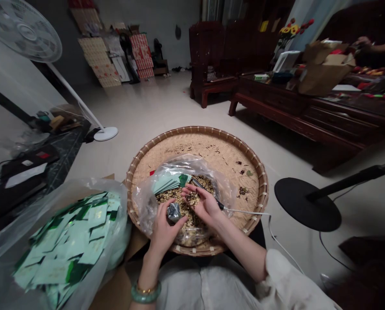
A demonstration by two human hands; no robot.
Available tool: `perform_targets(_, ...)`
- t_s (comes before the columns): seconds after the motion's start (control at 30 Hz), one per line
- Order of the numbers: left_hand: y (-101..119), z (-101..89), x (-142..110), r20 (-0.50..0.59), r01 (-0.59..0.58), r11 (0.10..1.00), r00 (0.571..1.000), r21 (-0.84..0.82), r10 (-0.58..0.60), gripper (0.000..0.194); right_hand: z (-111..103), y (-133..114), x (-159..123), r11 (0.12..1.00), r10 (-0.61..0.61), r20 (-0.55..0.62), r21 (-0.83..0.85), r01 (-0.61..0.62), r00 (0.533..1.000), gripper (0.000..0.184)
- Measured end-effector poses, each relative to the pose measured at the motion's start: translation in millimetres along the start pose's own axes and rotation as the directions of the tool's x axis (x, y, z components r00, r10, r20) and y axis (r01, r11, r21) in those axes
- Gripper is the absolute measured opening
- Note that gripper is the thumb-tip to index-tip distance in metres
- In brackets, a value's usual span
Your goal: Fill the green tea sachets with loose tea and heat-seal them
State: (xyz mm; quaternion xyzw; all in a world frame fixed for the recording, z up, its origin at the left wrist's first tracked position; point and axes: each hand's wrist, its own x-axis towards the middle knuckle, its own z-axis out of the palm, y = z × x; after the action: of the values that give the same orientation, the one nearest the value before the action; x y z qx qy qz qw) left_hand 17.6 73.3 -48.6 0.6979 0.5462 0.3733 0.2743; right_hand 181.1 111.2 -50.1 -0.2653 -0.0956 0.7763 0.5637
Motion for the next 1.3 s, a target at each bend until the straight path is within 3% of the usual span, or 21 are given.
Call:
perform_targets(0.2,0,1.8,0,0.008,-0.029,0.999,1.000,0.047,0.028,0.045,-1,-1,-1,0.992,0.071,-0.023,0.105,-0.069,0.997,0.030)
perform_targets(0.37,4,6.0,3,-0.029,-0.055,0.994,0.998,0.091,0.058,0.043,18,-3,-7,0.995,-0.078,-0.029,0.059,0.080,0.997,0.027)
perform_targets(0.57,4,15.2,5,-0.065,-0.043,0.989,0.996,0.141,0.053,0.045,47,0,-17,0.961,-0.266,-0.019,-0.081,0.264,0.964,0.030)
perform_targets(0.73,1,21.1,6,-0.089,-0.039,0.985,0.995,0.169,0.054,0.048,53,6,-21,0.900,-0.366,0.040,-0.239,0.365,0.930,0.035)
perform_targets(0.9,1,23.0,7,-0.090,-0.023,0.981,0.995,0.193,0.041,0.050,50,7,-20,0.856,-0.375,0.103,-0.343,0.387,0.921,0.041)
perform_targets(1.2,1,24.2,7,-0.081,-0.022,0.983,0.996,0.182,0.037,0.050,56,7,-24,0.871,-0.304,0.191,-0.340,0.354,0.933,0.047)
perform_targets(1.3,-1,22.1,8,-0.080,-0.019,0.985,0.996,0.171,0.034,0.051,51,-1,-21,0.845,-0.337,0.210,-0.363,0.394,0.918,0.043)
